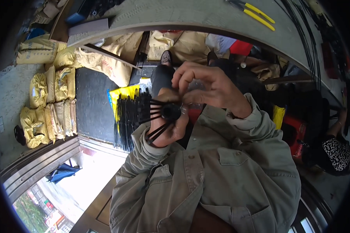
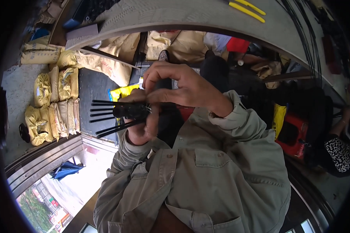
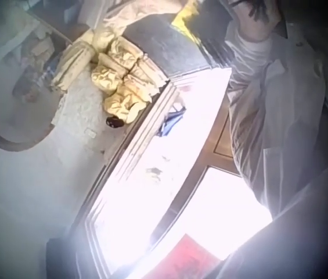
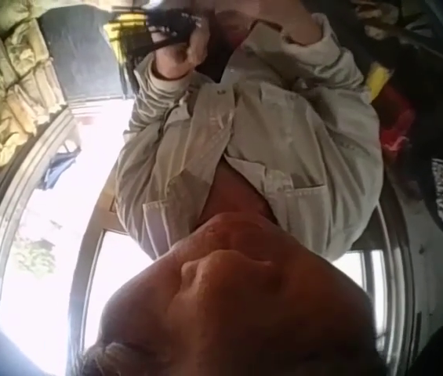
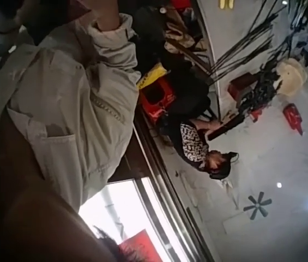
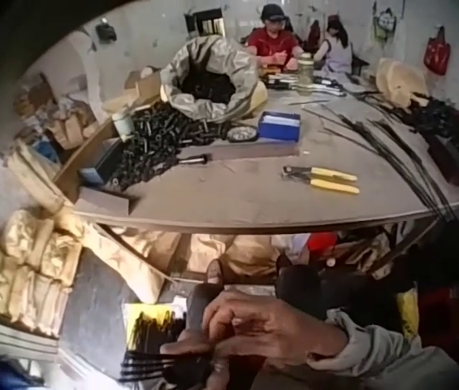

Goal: Assemble a bundle of black rods into a component base using pliers and a hammer.

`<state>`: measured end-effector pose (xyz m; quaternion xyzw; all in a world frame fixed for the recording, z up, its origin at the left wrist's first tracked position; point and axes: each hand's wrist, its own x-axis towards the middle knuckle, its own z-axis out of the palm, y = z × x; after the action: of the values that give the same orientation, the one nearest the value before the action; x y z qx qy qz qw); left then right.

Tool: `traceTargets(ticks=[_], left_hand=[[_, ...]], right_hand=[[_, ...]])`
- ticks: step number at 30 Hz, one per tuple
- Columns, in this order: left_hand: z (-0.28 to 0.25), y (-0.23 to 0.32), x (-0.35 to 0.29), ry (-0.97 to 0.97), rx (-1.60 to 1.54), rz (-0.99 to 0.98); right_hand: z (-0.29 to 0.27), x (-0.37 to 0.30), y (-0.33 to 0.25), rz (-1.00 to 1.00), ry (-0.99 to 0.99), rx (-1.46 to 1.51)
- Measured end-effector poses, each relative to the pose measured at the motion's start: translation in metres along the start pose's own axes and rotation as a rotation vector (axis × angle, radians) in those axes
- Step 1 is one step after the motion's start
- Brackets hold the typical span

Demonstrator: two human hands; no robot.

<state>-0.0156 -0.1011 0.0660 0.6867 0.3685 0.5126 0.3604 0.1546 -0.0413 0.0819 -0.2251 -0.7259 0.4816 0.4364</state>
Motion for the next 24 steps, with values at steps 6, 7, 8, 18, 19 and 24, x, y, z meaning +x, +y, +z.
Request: traceTargets(ticks=[6,7,8,18,19,24], left_hand=[[-0.01,0.0,0.006,0.055,-0.136,-0.21],[-0.013,-0.004,0.008,0.002,-0.158,-0.22],[-0.017,-0.009,0.011,-0.042,-0.17,-0.233],[-0.01,-0.009,0.011,-0.051,-0.052,-0.033],[-0.008,-0.01,0.01,-0.029,-0.103,-0.027],[0.002,-0.012,-0.002,0.158,-0.222,-0.016]], right_hand=[[-0.134,0.011,0.031,0.045,0.521,-1.556],[-0.157,0.003,0.037,0.041,0.53,-1.586],[-0.176,-0.005,0.049,0.112,0.465,-1.578],[-0.219,-0.001,0.061,-0.009,0.152,-1.688],[-0.215,-0.002,0.058,-0.004,0.192,-1.81],[-0.093,-0.029,-0.019,0.606,0.436,-0.186]])
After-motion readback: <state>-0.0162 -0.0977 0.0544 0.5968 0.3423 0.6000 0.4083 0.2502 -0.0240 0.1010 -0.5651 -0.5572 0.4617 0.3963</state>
